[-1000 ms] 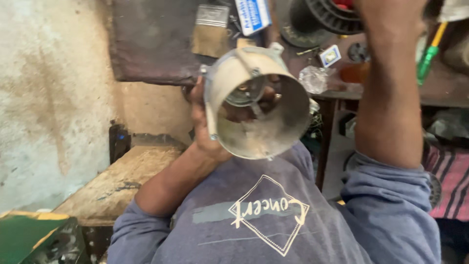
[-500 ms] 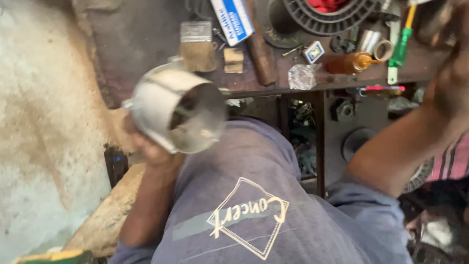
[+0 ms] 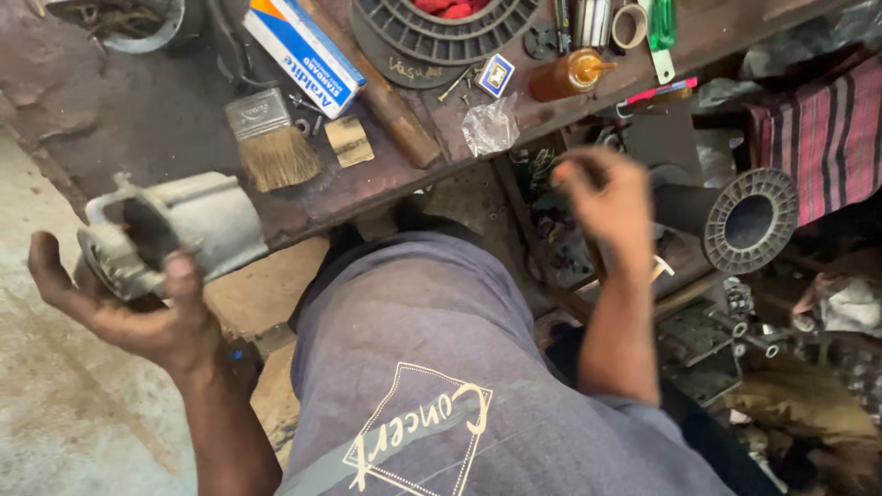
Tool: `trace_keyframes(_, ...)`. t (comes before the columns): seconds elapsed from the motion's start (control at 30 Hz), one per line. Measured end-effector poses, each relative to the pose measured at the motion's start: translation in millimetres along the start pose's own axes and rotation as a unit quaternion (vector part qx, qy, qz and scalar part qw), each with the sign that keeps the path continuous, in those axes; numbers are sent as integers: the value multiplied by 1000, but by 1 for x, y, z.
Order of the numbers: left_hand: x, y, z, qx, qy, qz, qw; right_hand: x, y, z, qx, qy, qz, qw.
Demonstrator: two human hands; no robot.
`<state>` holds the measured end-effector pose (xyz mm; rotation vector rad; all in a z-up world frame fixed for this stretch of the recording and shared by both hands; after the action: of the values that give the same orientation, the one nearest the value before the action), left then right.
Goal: The person disassembles a small electric motor, applies lubricant to the rotor shaft and bearings, and reassembles the components. They use a screwdriver to remove parts, a bottle to apply oil, and pliers to adjust a small metal piece on the rotor.
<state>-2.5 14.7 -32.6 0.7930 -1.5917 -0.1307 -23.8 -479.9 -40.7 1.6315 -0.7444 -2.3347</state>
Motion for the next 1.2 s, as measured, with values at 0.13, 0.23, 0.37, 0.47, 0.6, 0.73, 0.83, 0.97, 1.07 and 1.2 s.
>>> trace_keyframes(0.13,1,-12,-22,-83,-152,-159,972,10,65,-69,96,109,94,985)
trace_keyframes(0.23,-4,-24,-35,-136,-174,-200,955,8,71,-131,88,218,182,955)
trace_keyframes(0.37,-11,-30,-48,-177,-165,-210,947,15,48,-192,60,184,316,929)
trace_keyframes(0.47,-22,-27,-48,-202,-128,-221,946,19,36,-218,41,118,389,913)
trace_keyframes(0.6,-35,-27,-39,-197,-154,-236,939,21,37,-228,6,45,385,922)
trace_keyframes(0.73,-41,-27,-43,-202,-156,-212,943,9,51,-229,52,141,427,892)
trace_keyframes(0.83,-37,-26,-47,-206,-157,-215,942,3,81,-227,24,57,292,955)
trace_keyframes(0.97,-35,-29,-47,-193,-165,-202,946,-20,142,-206,96,302,225,921)
trace_keyframes(1.07,-40,-32,-46,-172,-168,-179,954,-23,179,-168,124,272,183,936)
trace_keyframes(1.2,-44,-38,-46,-151,-177,-145,962,-26,195,-76,124,223,146,956)
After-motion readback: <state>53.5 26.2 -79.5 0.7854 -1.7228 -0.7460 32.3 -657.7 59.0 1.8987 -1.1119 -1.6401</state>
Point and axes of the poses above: each hand's wrist, its own z-axis away from the middle knuckle, its own y-axis out of the back of the hand, x = y × z, the point moved 2 cm from there along -z, towards the middle knuckle, and after that the axes turned 4 degrees about -z, right-handed, at the moved point
